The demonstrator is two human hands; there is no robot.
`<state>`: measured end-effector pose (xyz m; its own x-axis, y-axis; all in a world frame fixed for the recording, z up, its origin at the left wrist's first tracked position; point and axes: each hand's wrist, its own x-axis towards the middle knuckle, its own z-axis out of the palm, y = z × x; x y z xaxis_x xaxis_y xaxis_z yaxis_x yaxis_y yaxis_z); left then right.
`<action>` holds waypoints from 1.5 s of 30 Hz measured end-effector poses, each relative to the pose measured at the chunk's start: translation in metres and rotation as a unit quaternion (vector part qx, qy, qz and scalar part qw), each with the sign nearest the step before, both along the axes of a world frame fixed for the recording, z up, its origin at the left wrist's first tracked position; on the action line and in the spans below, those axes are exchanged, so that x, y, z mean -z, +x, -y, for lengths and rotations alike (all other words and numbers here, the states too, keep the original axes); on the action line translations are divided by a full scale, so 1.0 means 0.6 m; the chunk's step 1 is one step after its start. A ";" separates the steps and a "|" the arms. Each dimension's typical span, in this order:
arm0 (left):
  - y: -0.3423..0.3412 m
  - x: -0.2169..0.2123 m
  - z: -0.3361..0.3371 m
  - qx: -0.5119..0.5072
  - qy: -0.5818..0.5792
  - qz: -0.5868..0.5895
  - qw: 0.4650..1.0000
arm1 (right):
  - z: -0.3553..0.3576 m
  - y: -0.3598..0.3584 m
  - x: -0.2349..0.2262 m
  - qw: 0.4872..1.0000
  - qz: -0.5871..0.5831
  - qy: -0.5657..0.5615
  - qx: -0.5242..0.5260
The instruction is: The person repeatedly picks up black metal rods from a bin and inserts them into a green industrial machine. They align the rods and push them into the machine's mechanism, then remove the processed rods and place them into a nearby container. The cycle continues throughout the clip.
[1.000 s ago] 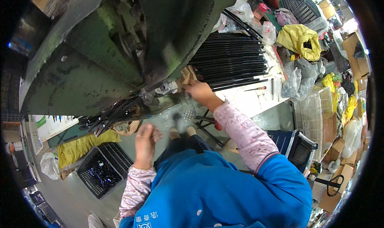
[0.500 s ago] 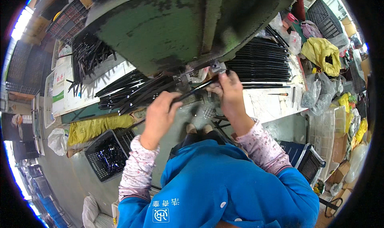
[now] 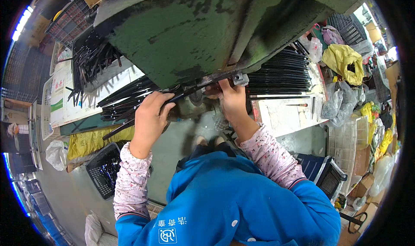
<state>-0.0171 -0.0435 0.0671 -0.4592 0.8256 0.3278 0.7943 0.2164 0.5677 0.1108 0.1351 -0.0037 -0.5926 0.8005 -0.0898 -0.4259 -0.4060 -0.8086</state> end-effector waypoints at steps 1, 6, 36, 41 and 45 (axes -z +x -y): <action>-0.003 0.000 -0.003 0.011 0.012 -0.004 1.000 | -0.013 -0.003 0.039 0.999 0.019 0.034 0.016; -0.023 0.019 -0.004 0.049 -0.008 0.057 0.997 | -0.022 -0.006 0.057 0.996 0.063 0.055 0.002; -0.075 0.034 0.035 -0.017 0.107 0.685 0.720 | -0.149 -0.054 0.237 0.667 0.495 0.553 -0.060; -0.050 0.073 -0.049 -0.040 0.330 0.750 0.572 | -0.148 -0.038 0.223 0.698 0.473 0.533 -0.067; -0.018 0.046 -0.103 -0.033 0.351 0.769 0.533 | -0.147 -0.012 0.212 0.734 0.451 0.502 -0.074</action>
<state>-0.0281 0.0184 0.0394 -0.6507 0.7131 -0.2611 -0.7241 -0.4791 0.4960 0.1033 0.2232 -0.1311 -0.7425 0.6634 0.0924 0.4548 0.6006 -0.6576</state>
